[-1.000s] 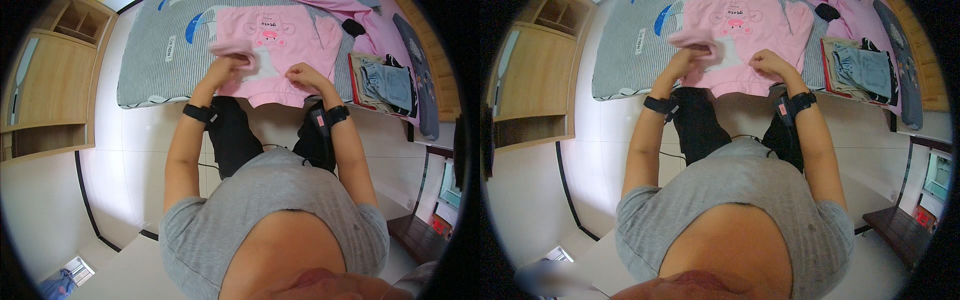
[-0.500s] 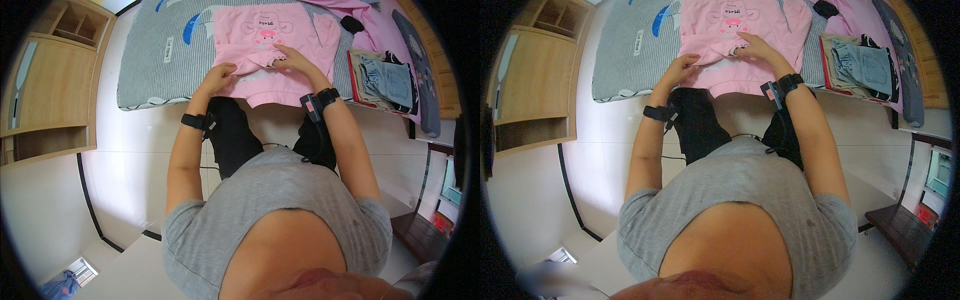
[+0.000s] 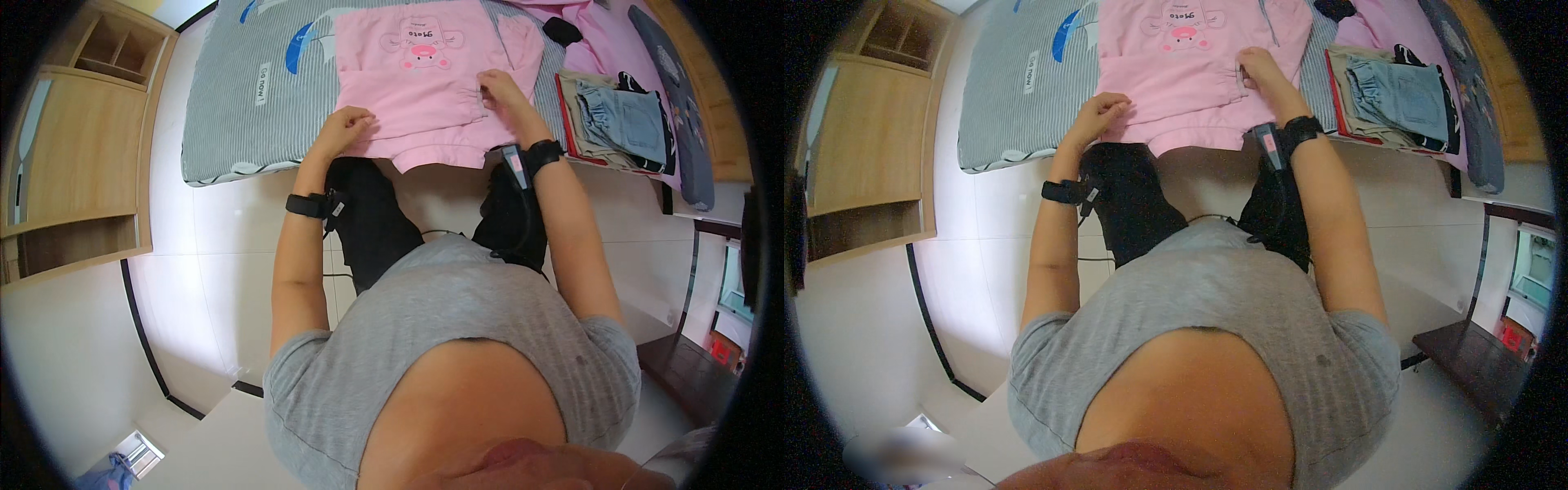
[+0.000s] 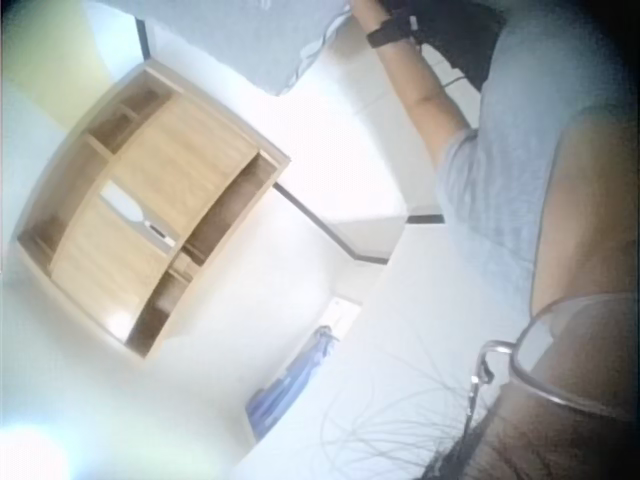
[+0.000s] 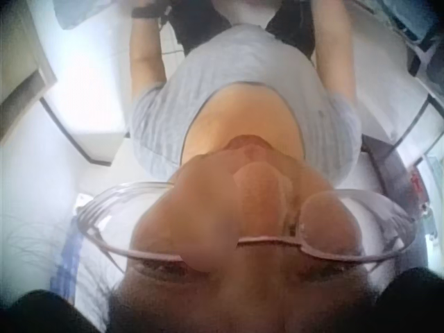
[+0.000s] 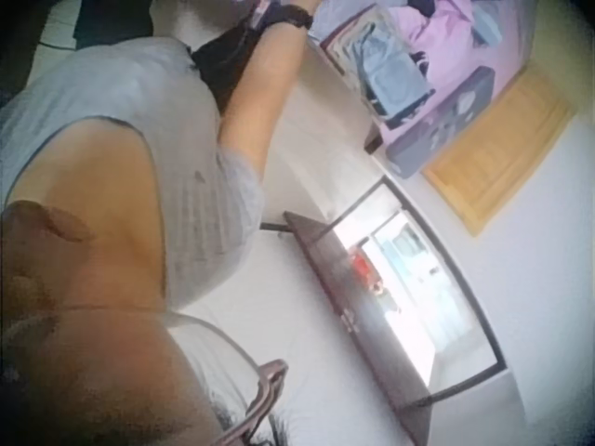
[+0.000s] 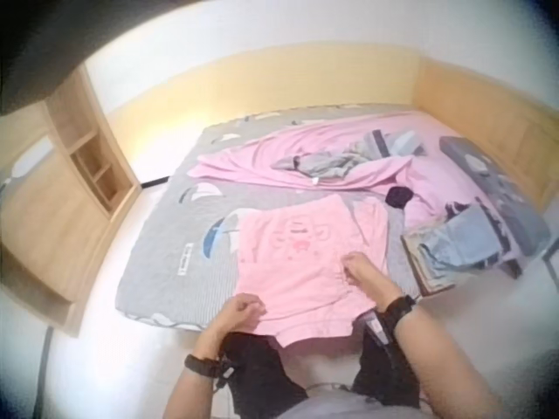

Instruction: The person folds several items of clothing including jeans and children's tops on a bed and stacks them neatly.

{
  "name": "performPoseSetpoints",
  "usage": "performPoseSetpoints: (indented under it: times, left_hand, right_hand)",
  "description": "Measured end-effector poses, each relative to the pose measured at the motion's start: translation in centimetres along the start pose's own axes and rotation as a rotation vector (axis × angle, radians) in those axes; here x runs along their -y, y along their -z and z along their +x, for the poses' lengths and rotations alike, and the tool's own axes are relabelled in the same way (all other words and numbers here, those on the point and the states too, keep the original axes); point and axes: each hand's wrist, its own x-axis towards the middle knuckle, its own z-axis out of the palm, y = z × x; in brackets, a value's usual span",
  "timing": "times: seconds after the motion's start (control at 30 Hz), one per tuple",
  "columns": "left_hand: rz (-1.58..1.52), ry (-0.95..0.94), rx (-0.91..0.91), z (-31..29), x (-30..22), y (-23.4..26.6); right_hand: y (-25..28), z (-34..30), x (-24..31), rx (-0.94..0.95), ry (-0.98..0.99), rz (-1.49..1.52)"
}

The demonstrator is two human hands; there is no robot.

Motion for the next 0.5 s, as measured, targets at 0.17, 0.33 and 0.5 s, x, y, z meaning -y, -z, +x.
performPoseSetpoints:
  times: [0.17,0.33,0.5]
  left_hand:
    - [0.233,-0.240,-0.106,2.1,-0.3,-0.2]
    - [0.449,-0.121,-0.017,3.1,1.9,0.2]
    - [0.517,-0.042,0.013,3.6,0.3,-0.1]
  right_hand:
    - [-0.5,1.5,-2.4,-0.130,0.155,-0.534]
    - [-0.4,2.2,-3.3,-0.267,0.296,-0.614]
    - [0.5,1.6,-3.4,-0.343,0.288,-0.630]
